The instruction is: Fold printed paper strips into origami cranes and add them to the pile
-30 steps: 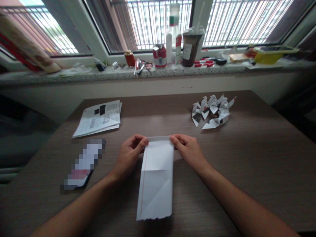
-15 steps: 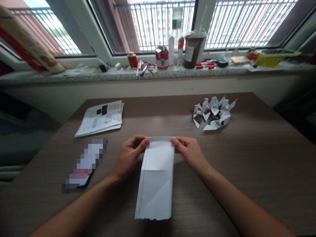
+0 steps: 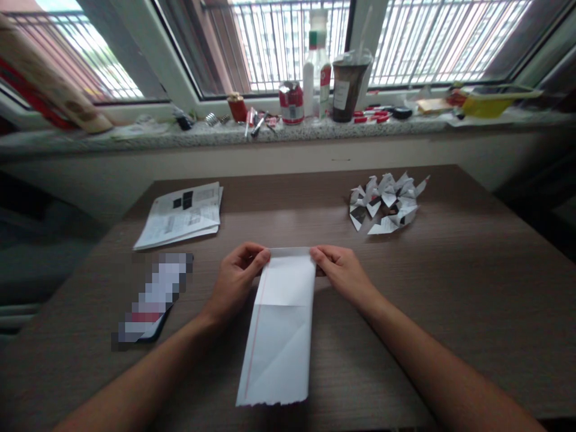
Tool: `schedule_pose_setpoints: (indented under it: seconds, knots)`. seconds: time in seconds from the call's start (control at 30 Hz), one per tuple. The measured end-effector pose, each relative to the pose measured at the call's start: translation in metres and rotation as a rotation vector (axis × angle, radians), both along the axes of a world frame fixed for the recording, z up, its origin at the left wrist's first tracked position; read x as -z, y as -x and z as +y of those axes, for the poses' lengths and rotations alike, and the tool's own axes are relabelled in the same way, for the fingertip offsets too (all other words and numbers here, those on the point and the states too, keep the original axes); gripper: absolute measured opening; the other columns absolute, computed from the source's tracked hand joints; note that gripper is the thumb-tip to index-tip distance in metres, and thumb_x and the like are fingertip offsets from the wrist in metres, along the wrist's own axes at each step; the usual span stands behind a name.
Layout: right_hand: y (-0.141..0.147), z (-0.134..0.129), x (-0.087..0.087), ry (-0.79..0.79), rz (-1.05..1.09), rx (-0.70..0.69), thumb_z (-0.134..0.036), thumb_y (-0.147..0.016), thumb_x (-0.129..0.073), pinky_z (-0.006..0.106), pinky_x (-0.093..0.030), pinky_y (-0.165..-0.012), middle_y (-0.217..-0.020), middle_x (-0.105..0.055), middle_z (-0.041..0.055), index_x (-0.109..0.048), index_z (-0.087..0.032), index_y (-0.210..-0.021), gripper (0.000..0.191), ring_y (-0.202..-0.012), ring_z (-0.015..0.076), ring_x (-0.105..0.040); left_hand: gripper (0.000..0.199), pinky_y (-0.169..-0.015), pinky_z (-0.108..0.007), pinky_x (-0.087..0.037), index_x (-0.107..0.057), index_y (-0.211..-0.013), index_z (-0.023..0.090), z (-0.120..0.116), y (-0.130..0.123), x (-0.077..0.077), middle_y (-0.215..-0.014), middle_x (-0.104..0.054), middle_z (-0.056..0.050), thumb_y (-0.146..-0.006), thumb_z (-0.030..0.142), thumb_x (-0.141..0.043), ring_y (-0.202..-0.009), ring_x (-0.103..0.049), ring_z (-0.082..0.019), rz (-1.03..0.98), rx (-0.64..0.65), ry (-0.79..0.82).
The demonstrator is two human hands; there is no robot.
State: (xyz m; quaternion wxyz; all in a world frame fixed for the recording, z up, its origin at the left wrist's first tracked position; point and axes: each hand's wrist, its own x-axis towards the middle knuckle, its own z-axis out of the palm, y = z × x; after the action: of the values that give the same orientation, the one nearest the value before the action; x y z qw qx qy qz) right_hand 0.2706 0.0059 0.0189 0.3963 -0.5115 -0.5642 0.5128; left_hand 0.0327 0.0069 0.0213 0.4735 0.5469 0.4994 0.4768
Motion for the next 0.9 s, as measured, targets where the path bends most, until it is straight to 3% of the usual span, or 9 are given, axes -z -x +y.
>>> schedule_pose_setpoints:
  seconds: [0.17, 0.3, 0.37, 0.47, 0.5, 0.6, 0.7, 0.77, 0.9]
  knots:
    - [0.002, 0.0, 0.001, 0.128, 0.098, -0.052, -0.058, -0.089, -0.068, 0.029, -0.055, -0.066, -0.078, -0.07, 0.0026, -0.071, -0.017, -0.082, 0.042, -0.068, 0.0155, -0.064, 0.026, -0.065, -0.021, -0.049, -0.068, -0.088, 0.016, 0.003, 0.002, 0.003, -0.081, -0.065, -0.001, -0.092, 0.041, -0.072, -0.074, -0.06, -0.014, 0.044, -0.045, -0.027]
    - [0.0, 0.0, 0.001, 0.107, -0.014, -0.089, -0.054, -0.089, -0.07, 0.033, -0.058, -0.071, -0.086, -0.075, 0.0049, -0.075, -0.017, -0.091, 0.037, -0.075, 0.019, -0.07, 0.026, -0.065, -0.023, -0.049, -0.069, -0.087, 0.017, 0.007, 0.005, 0.006, -0.081, -0.067, -0.001, -0.092, 0.042, -0.071, -0.074, -0.061, -0.015, 0.102, -0.062, -0.051]
    - [-0.003, 0.0, 0.001, 0.018, -0.137, -0.014, -0.05, -0.089, -0.072, 0.035, -0.058, -0.072, -0.085, -0.076, 0.0053, -0.076, -0.017, -0.099, 0.035, -0.075, 0.0203, -0.07, 0.025, -0.067, -0.024, -0.05, -0.07, -0.088, 0.017, 0.01, 0.007, 0.008, -0.081, -0.068, -0.001, -0.093, 0.041, -0.07, -0.074, -0.062, -0.016, 0.15, -0.054, -0.075]
    - [-0.006, -0.003, -0.001, -0.275, -0.392, 0.109, -0.042, -0.091, -0.073, 0.038, -0.058, -0.076, -0.088, -0.074, 0.006, -0.073, -0.018, -0.109, 0.031, -0.078, 0.0217, -0.07, 0.023, -0.071, -0.026, -0.05, -0.072, -0.089, 0.016, 0.015, 0.01, 0.012, -0.082, -0.071, -0.002, -0.094, 0.039, -0.069, -0.077, -0.065, -0.017, 0.23, -0.051, -0.113]
    - [-0.006, -0.005, -0.002, -0.394, -0.465, 0.087, -0.04, -0.094, -0.07, 0.039, -0.058, -0.08, -0.095, -0.074, 0.0079, -0.072, -0.018, -0.112, 0.029, -0.084, 0.0227, -0.07, 0.023, -0.07, -0.026, -0.05, -0.072, -0.089, 0.016, 0.016, 0.011, 0.013, -0.083, -0.071, -0.002, -0.094, 0.039, -0.069, -0.076, -0.065, -0.017, 0.246, -0.056, -0.118]
    - [-0.004, -0.014, -0.003, -0.648, -0.599, -0.191, -0.037, -0.102, -0.06, 0.047, -0.055, -0.102, -0.132, -0.068, 0.0128, -0.068, -0.023, -0.129, 0.032, -0.12, 0.027, -0.065, 0.025, -0.066, -0.026, -0.05, -0.072, -0.09, 0.017, 0.02, 0.012, 0.017, -0.083, -0.072, -0.002, -0.094, 0.041, -0.069, -0.073, -0.065, -0.017, 0.276, -0.056, -0.121]
    - [0.001, -0.021, 0.002, -0.739, -0.743, -0.396, -0.039, -0.105, -0.056, 0.053, -0.04, -0.121, -0.157, -0.052, 0.0114, -0.056, -0.026, -0.148, 0.045, -0.146, 0.0289, -0.046, 0.024, -0.069, -0.027, -0.051, -0.073, -0.091, 0.017, 0.021, 0.012, 0.02, -0.083, -0.073, -0.002, -0.095, 0.04, -0.068, -0.073, -0.066, -0.017, 0.319, -0.046, -0.147]
    - [0.003, -0.022, 0.008, -0.754, -0.825, -0.469, -0.042, -0.106, -0.054, 0.055, -0.033, -0.126, -0.163, -0.046, 0.0108, -0.052, -0.025, -0.152, 0.049, -0.152, 0.0291, -0.039, 0.023, -0.071, -0.027, -0.051, -0.074, -0.09, 0.017, 0.022, 0.012, 0.02, -0.083, -0.074, -0.002, -0.095, 0.039, -0.067, -0.074, -0.066, -0.017, 0.351, -0.045, -0.163]
    - [0.006, -0.021, 0.019, -0.773, -0.906, -0.519, -0.044, -0.107, -0.051, 0.055, -0.03, -0.127, -0.163, -0.045, 0.0119, -0.051, -0.021, -0.154, 0.052, -0.152, 0.0295, -0.039, 0.023, -0.072, -0.028, -0.051, -0.074, -0.089, 0.018, 0.024, 0.013, 0.02, -0.084, -0.075, -0.002, -0.096, 0.038, -0.067, -0.075, -0.067, -0.018, 0.392, -0.029, -0.17]
